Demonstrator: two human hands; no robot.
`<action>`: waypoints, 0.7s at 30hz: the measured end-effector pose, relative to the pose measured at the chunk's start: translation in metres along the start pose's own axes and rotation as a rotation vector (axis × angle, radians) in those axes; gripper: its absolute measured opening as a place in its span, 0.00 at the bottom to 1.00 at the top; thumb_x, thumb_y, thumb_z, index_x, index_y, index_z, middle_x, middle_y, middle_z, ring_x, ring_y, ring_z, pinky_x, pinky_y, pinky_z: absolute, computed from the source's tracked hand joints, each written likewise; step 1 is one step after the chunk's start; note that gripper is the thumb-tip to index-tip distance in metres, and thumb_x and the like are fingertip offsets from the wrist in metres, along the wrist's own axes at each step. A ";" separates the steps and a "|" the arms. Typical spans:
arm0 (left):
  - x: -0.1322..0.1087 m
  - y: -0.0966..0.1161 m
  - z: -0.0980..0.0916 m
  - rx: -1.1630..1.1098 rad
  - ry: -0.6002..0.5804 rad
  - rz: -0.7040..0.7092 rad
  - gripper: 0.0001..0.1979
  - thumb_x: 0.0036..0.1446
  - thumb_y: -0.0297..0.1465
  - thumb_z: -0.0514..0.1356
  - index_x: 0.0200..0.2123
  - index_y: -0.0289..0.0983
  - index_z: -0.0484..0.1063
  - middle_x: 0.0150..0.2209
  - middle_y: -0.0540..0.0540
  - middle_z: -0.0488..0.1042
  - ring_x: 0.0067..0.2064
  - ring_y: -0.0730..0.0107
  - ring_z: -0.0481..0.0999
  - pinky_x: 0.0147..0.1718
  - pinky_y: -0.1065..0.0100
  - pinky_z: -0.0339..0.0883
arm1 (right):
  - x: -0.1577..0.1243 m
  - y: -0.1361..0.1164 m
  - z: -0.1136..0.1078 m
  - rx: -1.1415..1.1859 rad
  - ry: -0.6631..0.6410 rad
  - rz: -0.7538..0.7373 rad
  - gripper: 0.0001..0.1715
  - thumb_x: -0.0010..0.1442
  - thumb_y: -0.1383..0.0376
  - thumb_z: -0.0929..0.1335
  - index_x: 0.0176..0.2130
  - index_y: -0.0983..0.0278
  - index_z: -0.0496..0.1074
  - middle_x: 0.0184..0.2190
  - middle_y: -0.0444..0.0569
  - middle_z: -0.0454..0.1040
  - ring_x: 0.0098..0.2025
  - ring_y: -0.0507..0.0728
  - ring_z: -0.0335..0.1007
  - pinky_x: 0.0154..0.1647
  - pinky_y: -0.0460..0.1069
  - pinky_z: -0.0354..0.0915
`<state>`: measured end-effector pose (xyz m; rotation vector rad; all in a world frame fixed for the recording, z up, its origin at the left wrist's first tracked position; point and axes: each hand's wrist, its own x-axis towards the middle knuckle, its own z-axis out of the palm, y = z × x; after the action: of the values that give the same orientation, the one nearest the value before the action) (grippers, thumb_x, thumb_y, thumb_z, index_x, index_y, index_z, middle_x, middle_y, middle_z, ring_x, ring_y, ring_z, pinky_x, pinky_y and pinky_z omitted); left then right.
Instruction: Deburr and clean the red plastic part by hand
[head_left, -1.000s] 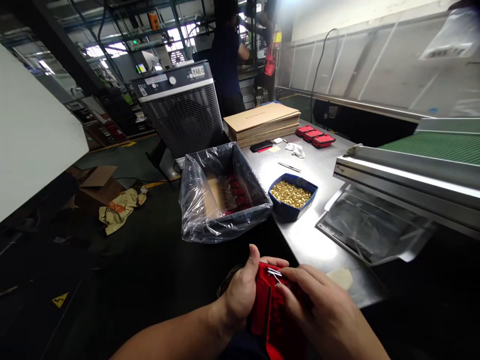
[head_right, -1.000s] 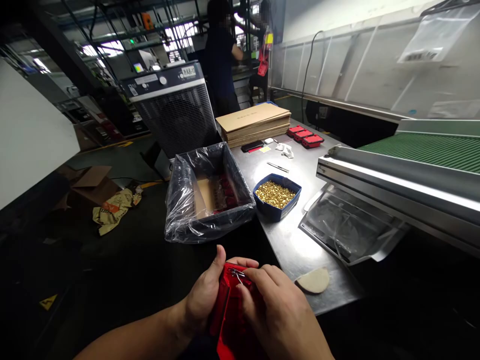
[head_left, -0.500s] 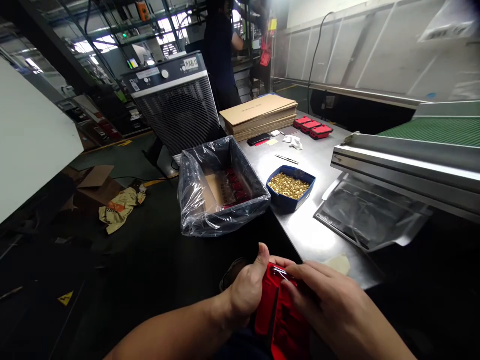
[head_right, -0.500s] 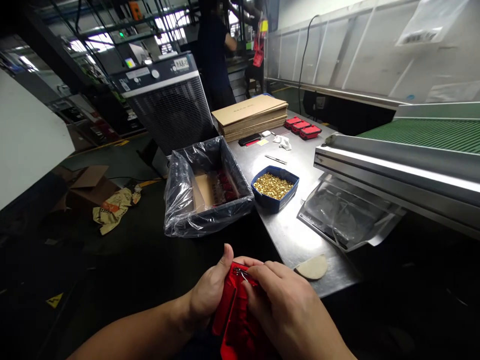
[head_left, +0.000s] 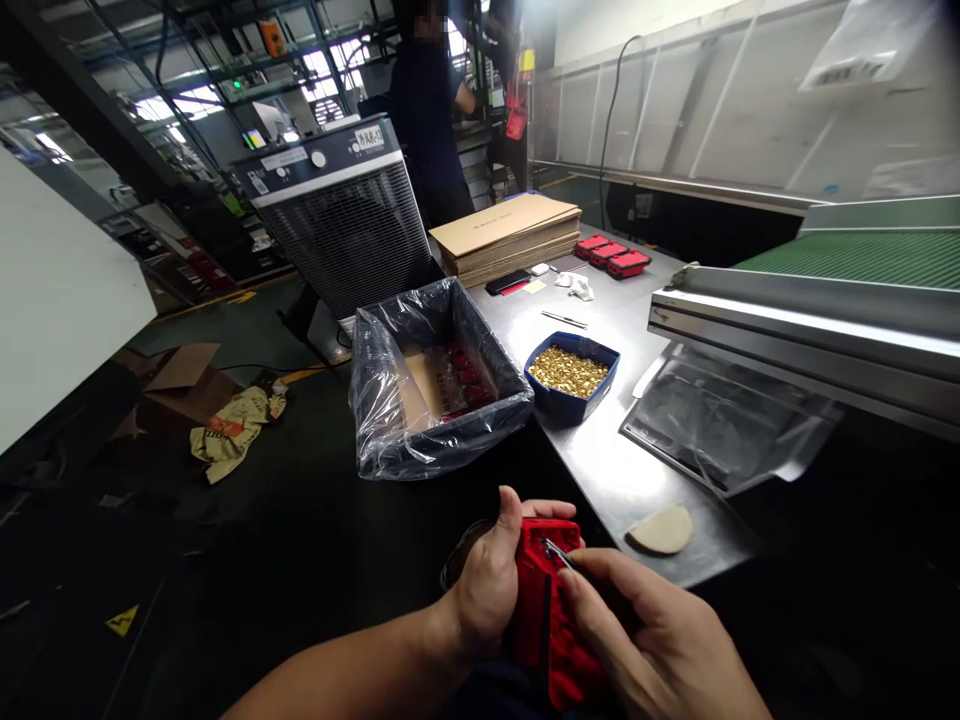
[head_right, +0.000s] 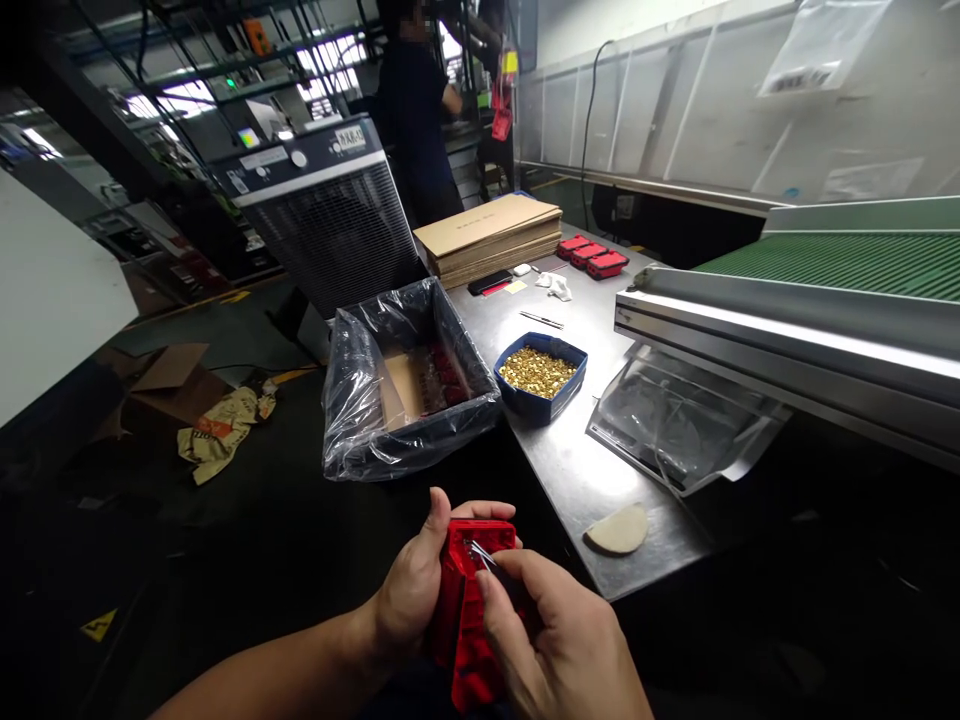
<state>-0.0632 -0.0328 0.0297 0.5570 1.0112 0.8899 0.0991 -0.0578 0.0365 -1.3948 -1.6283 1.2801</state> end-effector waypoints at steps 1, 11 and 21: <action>0.000 0.000 0.000 0.008 -0.006 0.013 0.50 0.49 0.71 0.50 0.52 0.33 0.75 0.46 0.33 0.78 0.48 0.50 0.76 0.54 0.52 0.65 | 0.000 -0.002 0.002 0.018 -0.004 0.008 0.19 0.65 0.47 0.66 0.42 0.56 0.78 0.31 0.44 0.81 0.29 0.54 0.78 0.29 0.44 0.73; -0.001 -0.008 -0.005 0.038 -0.049 0.036 0.45 0.54 0.68 0.48 0.54 0.36 0.74 0.50 0.33 0.75 0.52 0.46 0.73 0.57 0.47 0.63 | 0.001 -0.005 0.007 0.103 -0.013 0.102 0.22 0.63 0.45 0.66 0.42 0.57 0.78 0.33 0.46 0.82 0.31 0.55 0.79 0.31 0.44 0.73; -0.002 -0.007 0.000 0.043 -0.024 0.026 0.47 0.52 0.70 0.49 0.53 0.36 0.74 0.48 0.35 0.76 0.50 0.49 0.74 0.57 0.49 0.62 | -0.005 -0.006 0.005 0.186 0.033 0.080 0.20 0.65 0.47 0.66 0.39 0.60 0.77 0.30 0.46 0.81 0.28 0.54 0.77 0.26 0.44 0.72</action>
<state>-0.0613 -0.0383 0.0248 0.6173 1.0054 0.8837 0.0940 -0.0641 0.0416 -1.3705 -1.4055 1.4078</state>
